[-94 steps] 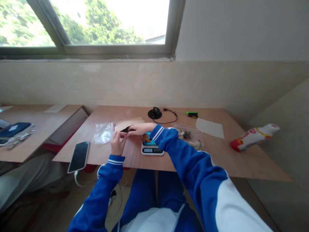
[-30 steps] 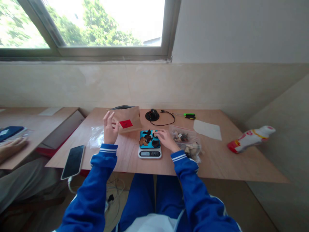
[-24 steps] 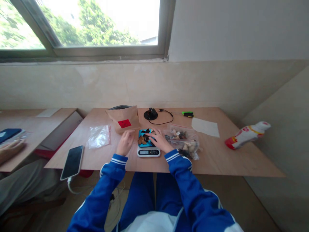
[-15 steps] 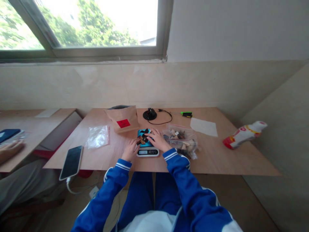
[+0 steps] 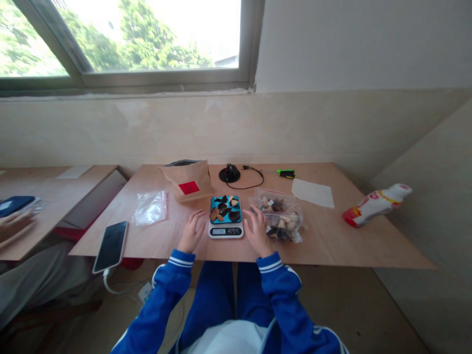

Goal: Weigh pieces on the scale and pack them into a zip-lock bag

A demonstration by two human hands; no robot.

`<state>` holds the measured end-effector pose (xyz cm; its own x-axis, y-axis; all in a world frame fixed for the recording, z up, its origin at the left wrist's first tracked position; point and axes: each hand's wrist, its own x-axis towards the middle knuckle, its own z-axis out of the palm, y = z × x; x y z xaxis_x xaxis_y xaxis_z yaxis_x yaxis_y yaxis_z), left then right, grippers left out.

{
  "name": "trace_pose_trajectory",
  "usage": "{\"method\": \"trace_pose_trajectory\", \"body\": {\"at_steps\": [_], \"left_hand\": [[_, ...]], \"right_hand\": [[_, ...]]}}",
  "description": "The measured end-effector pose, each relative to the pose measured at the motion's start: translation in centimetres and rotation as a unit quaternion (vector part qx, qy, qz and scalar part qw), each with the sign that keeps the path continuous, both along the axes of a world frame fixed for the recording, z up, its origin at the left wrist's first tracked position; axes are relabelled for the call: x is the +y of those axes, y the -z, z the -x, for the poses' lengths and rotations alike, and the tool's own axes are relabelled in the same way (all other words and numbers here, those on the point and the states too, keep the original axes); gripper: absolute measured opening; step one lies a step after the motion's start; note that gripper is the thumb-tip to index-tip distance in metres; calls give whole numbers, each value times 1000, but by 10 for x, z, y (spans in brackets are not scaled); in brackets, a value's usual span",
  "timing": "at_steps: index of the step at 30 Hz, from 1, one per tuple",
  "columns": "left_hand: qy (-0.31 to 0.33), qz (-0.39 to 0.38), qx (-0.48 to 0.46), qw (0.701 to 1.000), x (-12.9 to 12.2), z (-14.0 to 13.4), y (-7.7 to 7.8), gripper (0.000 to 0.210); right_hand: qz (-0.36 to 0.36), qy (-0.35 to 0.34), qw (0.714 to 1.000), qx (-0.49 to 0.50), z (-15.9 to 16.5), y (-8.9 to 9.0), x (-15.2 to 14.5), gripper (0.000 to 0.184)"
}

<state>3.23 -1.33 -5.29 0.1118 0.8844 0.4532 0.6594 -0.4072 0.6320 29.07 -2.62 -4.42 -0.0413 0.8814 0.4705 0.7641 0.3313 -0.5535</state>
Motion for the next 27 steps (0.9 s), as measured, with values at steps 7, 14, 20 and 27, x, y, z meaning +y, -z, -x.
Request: {"method": "trace_pose_trajectory", "body": {"at_steps": [7, 14, 20, 27], "left_hand": [[-70, -22, -29, 997, 1, 28, -14, 26], [-149, -144, -30, 978, 35, 34, -77, 35], [-103, -164, 24, 981, 99, 52, -124, 55], [-104, -143, 27, 984, 103, 56, -120, 38]], "right_hand": [[13, 22, 999, 29, -8, 11, -40, 28], [52, 8, 996, 66, -7, 19, -55, 28], [57, -114, 978, 166, 5, -45, -24, 27], [-18, -314, 917, 244, 68, -181, 67, 24]]}}
